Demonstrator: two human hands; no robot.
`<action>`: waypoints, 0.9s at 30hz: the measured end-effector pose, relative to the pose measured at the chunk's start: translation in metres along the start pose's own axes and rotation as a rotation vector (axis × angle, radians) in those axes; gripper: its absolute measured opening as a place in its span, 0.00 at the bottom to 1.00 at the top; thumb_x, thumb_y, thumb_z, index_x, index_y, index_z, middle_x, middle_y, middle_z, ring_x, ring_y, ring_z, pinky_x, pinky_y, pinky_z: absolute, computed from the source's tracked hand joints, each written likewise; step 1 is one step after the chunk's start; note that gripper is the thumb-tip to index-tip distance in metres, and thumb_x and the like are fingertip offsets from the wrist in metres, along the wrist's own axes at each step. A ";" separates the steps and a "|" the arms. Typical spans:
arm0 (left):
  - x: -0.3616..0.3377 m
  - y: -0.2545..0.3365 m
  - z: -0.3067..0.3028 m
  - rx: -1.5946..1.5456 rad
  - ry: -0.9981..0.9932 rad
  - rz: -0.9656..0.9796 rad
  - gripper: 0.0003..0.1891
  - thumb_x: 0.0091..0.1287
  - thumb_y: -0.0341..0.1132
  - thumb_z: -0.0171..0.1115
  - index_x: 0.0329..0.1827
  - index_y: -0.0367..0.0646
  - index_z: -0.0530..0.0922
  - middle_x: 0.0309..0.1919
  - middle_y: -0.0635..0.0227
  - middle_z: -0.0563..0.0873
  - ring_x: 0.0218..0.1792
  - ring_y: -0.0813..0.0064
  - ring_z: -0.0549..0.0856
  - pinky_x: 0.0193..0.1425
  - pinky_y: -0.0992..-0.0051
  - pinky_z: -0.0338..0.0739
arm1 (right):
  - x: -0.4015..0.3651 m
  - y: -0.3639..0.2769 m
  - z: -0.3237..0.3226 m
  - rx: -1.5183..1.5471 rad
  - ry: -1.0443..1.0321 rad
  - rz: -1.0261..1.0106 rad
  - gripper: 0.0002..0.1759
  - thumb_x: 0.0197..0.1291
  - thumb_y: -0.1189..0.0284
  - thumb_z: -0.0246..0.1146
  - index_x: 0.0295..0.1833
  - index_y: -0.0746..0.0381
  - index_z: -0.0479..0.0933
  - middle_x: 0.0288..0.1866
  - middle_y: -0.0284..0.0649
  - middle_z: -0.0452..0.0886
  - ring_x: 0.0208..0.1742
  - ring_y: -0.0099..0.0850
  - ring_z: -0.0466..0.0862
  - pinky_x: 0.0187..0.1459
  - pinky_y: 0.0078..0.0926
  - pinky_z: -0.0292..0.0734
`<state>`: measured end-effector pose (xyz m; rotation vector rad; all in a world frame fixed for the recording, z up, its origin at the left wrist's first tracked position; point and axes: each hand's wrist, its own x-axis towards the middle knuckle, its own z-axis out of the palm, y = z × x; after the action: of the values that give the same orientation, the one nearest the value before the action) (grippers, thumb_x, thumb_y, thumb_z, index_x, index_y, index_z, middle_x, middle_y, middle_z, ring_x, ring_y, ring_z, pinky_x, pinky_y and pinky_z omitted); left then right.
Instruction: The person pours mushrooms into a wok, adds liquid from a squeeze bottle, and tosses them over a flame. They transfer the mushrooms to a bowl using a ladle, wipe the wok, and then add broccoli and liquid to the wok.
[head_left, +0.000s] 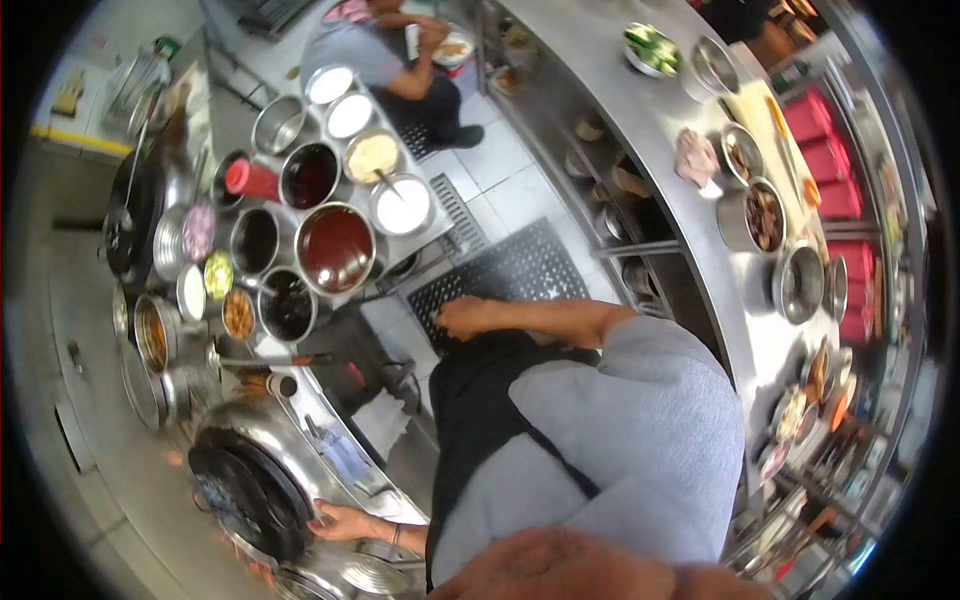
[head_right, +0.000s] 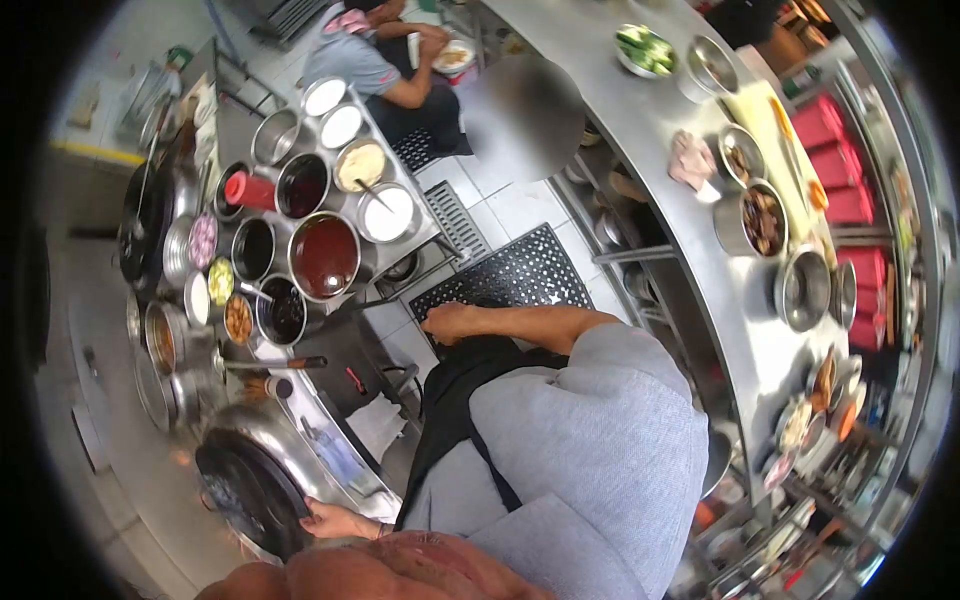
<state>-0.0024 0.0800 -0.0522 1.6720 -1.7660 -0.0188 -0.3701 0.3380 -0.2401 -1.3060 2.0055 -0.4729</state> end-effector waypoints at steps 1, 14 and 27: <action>0.009 0.022 0.005 -0.202 -0.020 -0.014 0.32 0.69 0.44 0.68 0.65 0.26 0.71 0.56 0.40 0.82 0.58 0.49 0.83 0.64 0.58 0.77 | -0.008 0.001 -0.002 0.009 -0.018 0.066 0.14 0.58 0.68 0.66 0.48 0.64 0.83 0.46 0.53 0.86 0.49 0.52 0.87 0.45 0.48 0.85; -0.042 0.235 0.068 -1.213 -1.125 0.438 0.13 0.69 0.24 0.62 0.55 0.34 0.79 0.46 0.63 0.84 0.48 0.73 0.83 0.56 0.73 0.77 | -0.136 0.008 0.092 0.377 0.211 0.843 0.17 0.61 0.68 0.62 0.51 0.67 0.81 0.46 0.56 0.85 0.50 0.55 0.85 0.51 0.49 0.81; -0.098 0.193 0.107 -0.559 -1.877 1.346 0.17 0.64 0.32 0.70 0.53 0.33 0.80 0.44 0.49 0.86 0.46 0.52 0.86 0.52 0.61 0.80 | -0.214 -0.070 0.145 0.441 0.374 0.966 0.18 0.62 0.65 0.60 0.55 0.62 0.80 0.49 0.54 0.85 0.52 0.52 0.84 0.53 0.50 0.78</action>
<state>-0.2297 0.1519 -0.0906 -0.7314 -3.1210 -1.6275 -0.1656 0.5102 -0.2234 0.0842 2.3550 -0.6420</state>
